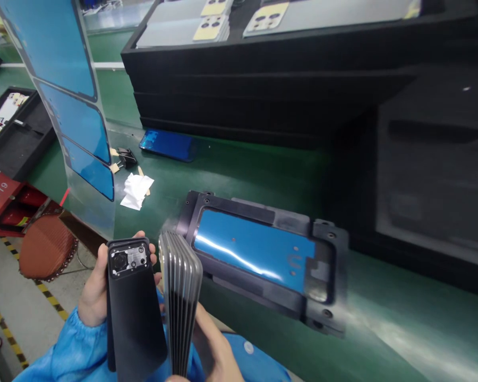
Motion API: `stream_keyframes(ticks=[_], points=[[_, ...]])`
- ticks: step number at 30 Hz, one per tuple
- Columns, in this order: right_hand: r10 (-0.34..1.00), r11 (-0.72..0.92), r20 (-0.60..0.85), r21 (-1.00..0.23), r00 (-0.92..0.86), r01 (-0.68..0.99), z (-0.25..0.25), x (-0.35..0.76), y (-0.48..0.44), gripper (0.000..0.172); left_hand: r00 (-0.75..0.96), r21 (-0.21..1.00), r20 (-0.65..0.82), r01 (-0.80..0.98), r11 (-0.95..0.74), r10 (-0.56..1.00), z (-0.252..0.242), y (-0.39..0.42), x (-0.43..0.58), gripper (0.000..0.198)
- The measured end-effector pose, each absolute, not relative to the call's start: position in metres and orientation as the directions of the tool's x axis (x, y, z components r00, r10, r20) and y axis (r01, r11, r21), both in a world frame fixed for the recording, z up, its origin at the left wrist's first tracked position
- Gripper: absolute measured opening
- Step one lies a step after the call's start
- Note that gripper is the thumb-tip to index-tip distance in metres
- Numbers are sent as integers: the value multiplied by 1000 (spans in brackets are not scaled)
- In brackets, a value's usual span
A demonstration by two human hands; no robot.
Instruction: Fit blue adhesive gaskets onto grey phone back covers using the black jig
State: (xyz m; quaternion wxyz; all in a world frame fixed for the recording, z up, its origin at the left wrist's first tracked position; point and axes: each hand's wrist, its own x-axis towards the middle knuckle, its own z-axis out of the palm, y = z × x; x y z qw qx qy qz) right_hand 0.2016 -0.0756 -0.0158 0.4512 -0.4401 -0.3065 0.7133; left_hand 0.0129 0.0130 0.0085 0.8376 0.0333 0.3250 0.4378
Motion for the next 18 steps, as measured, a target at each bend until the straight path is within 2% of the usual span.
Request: stream_keyframes(ticks=[4, 10, 18], points=[[920, -391, -352, -856, -174, -337, -23, 201, -83, 89, 418, 341, -529, -692, 637, 738, 9, 13, 11, 51], [924, -380, -343, -861, -166, -338, -33, 201, -90, 82, 308, 372, -590, -716, 590, 746, 11, 15, 15, 51], [930, -363, -322, -883, -178, -299, -39, 200, -91, 85, 316, 351, -627, -701, 620, 712, 8, 13, 13, 50]])
